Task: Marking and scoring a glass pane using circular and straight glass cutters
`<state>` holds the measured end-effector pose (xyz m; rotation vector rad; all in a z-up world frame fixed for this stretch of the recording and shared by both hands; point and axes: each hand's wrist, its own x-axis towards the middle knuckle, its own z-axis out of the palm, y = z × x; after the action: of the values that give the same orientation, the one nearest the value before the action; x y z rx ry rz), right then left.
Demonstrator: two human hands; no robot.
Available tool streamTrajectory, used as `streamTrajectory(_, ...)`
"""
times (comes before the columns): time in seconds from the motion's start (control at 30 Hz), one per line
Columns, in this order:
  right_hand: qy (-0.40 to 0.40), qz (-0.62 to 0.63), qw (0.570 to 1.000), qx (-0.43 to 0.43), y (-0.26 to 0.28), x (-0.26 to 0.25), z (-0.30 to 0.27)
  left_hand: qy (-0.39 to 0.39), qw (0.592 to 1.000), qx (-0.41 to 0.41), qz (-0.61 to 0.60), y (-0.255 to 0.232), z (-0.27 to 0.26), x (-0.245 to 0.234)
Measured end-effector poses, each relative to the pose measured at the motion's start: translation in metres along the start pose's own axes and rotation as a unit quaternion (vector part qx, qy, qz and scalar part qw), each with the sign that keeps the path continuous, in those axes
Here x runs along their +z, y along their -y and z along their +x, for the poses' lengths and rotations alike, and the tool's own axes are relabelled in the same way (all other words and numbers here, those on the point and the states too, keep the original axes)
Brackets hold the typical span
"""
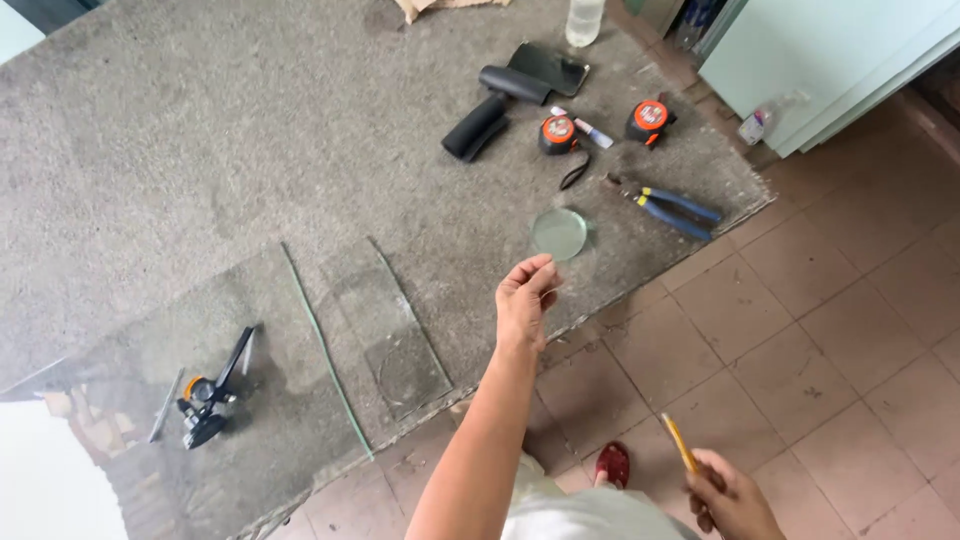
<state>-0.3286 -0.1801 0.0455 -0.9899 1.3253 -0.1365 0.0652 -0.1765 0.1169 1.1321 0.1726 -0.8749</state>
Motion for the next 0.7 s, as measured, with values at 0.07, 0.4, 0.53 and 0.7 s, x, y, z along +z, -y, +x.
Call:
streamTrajectory(0.07,0.007,-0.068,0.998,0.012,0.046,0.042,-0.017,0.001,1.0,-0.003,-0.026,-0.007,-0.01,-0.016)
streamTrajectory(0.4,0.061,-0.342,0.916,-0.201,0.181,0.128,0.023,-0.131,0.987,-0.085,0.032,-0.054,-0.036,-0.07)
streamTrajectory(0.53,0.064,-0.349,0.91,-0.215,0.245,0.143,0.032,-0.169,0.979,-0.048,0.107,-0.037,-0.019,-0.04)
streamTrajectory(0.7,0.126,-0.34,0.897,-0.253,0.299,0.114,0.077,-0.23,0.949,-0.004,0.215,0.024,0.076,0.022)
